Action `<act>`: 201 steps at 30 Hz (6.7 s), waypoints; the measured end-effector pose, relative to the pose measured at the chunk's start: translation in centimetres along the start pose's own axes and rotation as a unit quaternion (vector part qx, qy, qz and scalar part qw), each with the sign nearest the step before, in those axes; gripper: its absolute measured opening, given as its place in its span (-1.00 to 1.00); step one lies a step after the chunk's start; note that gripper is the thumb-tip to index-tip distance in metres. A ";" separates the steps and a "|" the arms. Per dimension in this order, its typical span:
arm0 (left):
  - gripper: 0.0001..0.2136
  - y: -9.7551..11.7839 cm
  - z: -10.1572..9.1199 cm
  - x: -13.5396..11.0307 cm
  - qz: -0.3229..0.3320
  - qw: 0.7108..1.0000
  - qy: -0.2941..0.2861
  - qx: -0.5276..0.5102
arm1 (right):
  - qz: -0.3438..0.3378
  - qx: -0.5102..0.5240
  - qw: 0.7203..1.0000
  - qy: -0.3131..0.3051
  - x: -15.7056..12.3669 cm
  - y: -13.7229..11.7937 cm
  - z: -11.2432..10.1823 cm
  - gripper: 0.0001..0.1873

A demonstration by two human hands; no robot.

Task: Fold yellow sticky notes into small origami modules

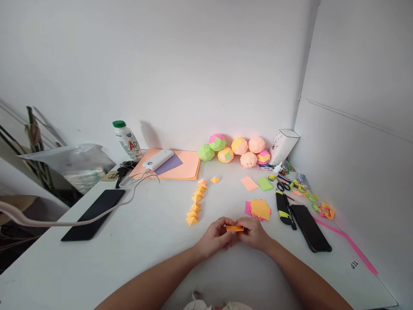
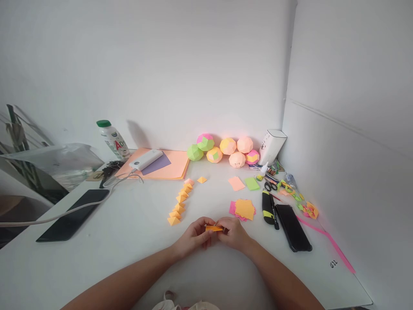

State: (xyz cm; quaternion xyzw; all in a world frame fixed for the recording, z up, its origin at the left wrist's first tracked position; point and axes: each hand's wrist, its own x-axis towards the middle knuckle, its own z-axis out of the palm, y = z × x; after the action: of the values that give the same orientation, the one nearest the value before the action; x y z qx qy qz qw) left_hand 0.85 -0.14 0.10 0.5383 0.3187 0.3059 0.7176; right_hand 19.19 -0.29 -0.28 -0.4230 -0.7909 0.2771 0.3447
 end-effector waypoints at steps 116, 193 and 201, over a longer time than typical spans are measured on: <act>-0.64 0.5 -0.4 0.3 -0.045 0.996 0.045 -0.056 | 0.264 0.279 0.923 -0.028 0.7 -1.9 -0.7 -0.67; -0.62 -0.1 -0.2 0.6 -0.002 0.988 0.102 -0.119 | 0.227 0.226 0.947 -0.012 0.2 -1.2 -0.4 -0.84; -0.68 0.2 -0.4 0.5 -0.008 0.987 0.103 -0.122 | 0.049 0.128 0.989 0.054 0.1 -1.0 -0.7 -0.73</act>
State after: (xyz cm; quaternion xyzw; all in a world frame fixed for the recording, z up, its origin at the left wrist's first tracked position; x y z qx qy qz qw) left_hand 0.87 0.53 0.12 0.4100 0.3551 0.3907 0.7438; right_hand 19.24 -0.57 0.94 -0.4279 -0.7075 0.3694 0.4240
